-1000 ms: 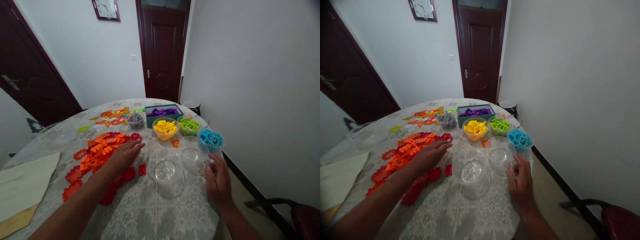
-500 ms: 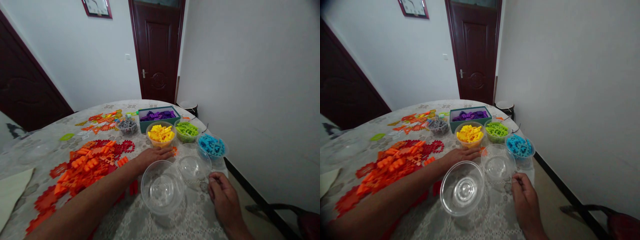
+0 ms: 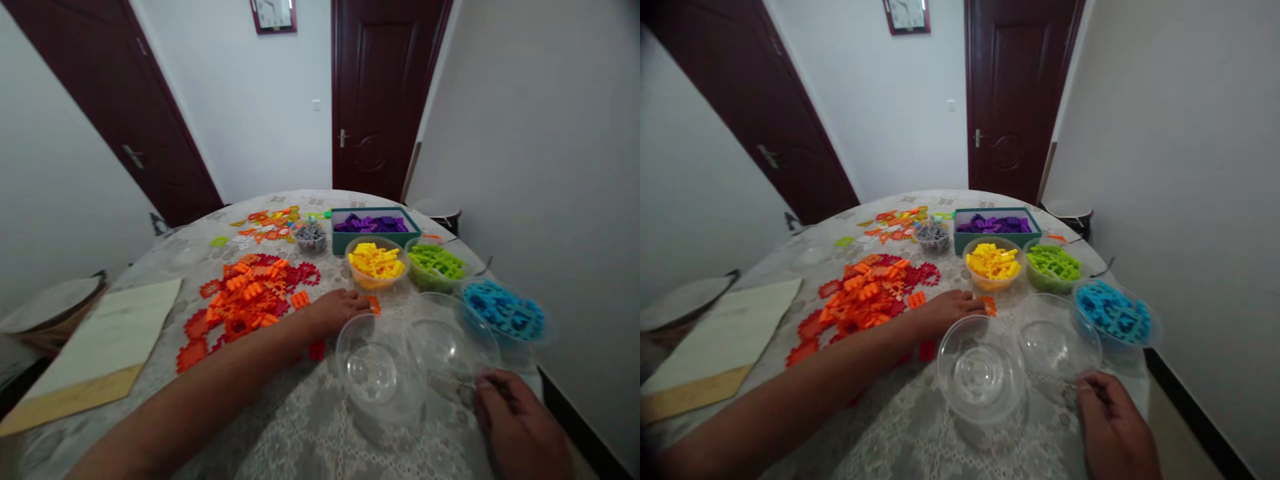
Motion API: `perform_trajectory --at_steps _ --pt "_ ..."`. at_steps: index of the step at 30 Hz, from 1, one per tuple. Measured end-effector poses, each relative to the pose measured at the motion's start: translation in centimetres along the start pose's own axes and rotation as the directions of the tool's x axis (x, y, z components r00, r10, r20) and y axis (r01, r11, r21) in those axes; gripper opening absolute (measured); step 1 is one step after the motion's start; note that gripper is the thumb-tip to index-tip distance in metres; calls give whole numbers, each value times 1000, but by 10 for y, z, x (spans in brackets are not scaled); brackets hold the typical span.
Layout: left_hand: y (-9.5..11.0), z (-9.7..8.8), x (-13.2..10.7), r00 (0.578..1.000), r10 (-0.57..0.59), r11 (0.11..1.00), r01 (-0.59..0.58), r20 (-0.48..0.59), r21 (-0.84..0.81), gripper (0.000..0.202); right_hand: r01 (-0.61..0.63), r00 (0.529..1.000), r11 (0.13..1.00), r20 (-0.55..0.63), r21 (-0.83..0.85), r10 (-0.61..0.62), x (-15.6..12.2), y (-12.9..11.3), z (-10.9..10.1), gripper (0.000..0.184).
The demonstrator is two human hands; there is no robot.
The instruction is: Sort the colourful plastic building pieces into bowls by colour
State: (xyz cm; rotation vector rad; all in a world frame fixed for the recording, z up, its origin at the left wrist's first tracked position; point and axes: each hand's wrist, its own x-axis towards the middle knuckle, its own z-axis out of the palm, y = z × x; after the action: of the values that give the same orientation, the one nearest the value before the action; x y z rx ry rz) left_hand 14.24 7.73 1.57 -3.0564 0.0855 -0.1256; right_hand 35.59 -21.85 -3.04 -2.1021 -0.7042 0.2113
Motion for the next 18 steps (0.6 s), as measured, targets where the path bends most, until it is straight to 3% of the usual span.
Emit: perform_trajectory --at_steps 5,12,15,18 --pt "21 -15 -60 977 -207 974 201 44 103 18 -129 985 981 92 -144 143 12 12 -4 34" --pt "25 -24 -123 885 -466 874 462 -7 152 12 -71 990 991 116 -112 84 11 1 -2 34" --pt "24 -26 -152 791 -598 782 611 -126 121 19 -46 991 991 121 -123 61 9 -4 -2 35" --pt "16 -25 -184 622 -747 624 778 -235 75 32 3 991 992 134 -126 14 8 -6 -2 37"
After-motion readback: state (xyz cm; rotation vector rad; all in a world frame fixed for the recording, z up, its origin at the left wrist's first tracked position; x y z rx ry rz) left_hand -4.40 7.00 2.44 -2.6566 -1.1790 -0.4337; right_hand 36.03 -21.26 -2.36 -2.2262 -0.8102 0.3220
